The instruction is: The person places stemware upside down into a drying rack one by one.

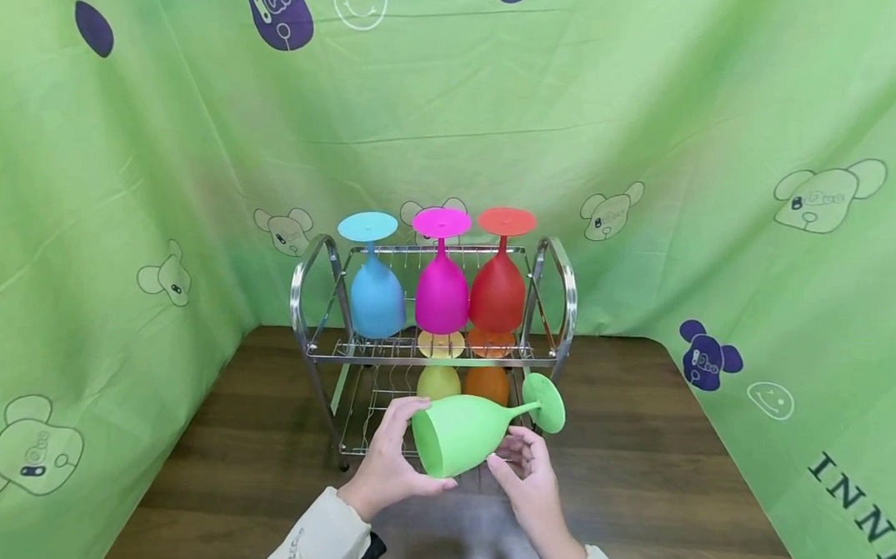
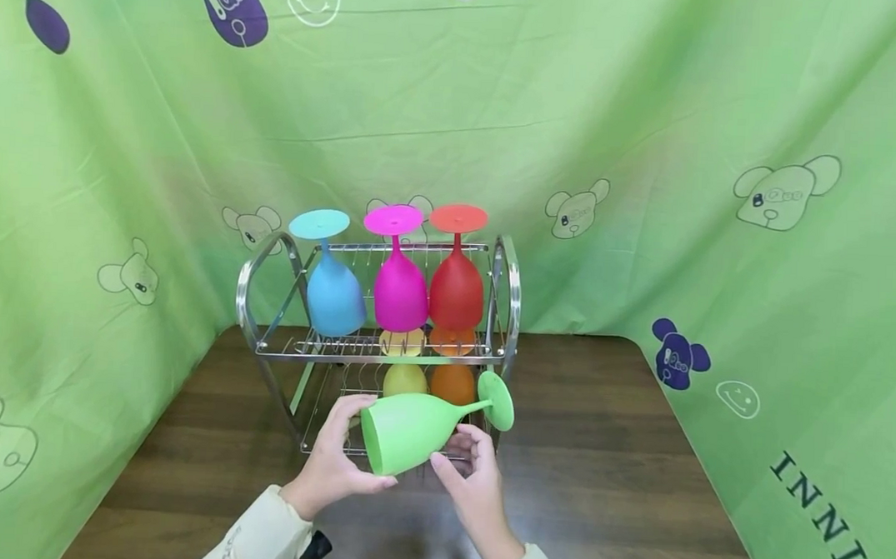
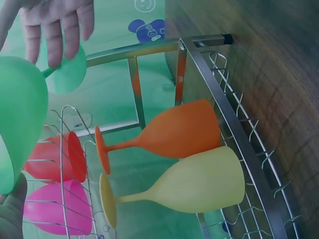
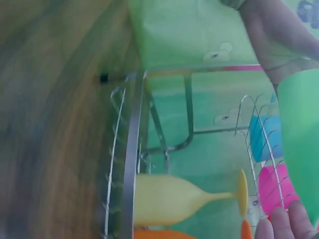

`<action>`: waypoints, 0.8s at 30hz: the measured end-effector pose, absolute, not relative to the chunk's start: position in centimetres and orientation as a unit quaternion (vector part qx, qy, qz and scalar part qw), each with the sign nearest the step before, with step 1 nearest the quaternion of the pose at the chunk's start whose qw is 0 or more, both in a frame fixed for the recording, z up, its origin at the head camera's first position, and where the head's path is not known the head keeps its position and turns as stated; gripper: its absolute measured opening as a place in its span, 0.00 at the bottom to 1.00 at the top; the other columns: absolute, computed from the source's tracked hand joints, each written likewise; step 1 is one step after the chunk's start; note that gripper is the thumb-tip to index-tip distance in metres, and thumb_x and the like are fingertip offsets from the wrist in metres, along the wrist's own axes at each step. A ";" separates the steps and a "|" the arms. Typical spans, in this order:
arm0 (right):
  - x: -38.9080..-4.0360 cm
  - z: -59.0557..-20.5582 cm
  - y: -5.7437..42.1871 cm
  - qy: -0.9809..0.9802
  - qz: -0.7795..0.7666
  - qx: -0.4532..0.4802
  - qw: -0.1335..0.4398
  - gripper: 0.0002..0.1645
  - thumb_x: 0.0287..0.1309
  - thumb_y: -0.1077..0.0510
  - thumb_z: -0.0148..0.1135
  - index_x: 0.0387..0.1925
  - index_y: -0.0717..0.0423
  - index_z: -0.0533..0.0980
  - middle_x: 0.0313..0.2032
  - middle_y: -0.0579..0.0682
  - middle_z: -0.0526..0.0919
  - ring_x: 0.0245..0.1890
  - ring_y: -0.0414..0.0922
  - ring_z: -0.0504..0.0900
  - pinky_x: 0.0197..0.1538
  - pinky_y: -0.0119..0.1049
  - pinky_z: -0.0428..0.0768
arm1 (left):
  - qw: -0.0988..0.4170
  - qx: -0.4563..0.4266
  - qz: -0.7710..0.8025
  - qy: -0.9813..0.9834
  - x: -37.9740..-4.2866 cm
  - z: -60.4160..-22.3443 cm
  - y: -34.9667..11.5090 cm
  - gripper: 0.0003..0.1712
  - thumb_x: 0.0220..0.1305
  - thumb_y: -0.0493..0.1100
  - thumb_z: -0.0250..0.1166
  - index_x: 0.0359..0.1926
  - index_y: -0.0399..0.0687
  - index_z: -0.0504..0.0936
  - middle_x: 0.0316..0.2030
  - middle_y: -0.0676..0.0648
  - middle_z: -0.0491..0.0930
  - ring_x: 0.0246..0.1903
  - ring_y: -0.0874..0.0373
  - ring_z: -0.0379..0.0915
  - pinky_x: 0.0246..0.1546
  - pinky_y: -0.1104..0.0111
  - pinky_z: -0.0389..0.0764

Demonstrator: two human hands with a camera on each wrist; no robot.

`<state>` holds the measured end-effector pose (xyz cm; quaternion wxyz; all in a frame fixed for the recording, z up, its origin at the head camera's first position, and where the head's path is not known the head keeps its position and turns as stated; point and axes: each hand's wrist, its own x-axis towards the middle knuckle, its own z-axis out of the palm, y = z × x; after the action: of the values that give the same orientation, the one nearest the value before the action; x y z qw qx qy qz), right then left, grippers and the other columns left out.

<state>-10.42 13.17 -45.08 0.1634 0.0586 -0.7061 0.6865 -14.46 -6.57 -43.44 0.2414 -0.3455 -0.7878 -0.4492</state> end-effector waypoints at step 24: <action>-10.4 -44.3 10.9 -0.555 0.824 0.066 0.094 0.44 0.59 0.67 0.57 0.69 0.70 0.42 0.51 0.42 0.74 0.50 0.34 0.76 0.52 0.27 0.77 | 0.259 -0.330 -0.453 -0.786 -13.1 -46.5 -6.2 0.57 0.25 0.37 0.84 0.59 0.37 0.60 0.62 0.35 0.69 0.59 0.43 0.71 0.58 0.58 0.74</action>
<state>-10.44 10.88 -44.27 0.0939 0.0656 -0.5547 0.8242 -13.06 -6.25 -46.55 0.2592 -0.3298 -0.7864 -0.4535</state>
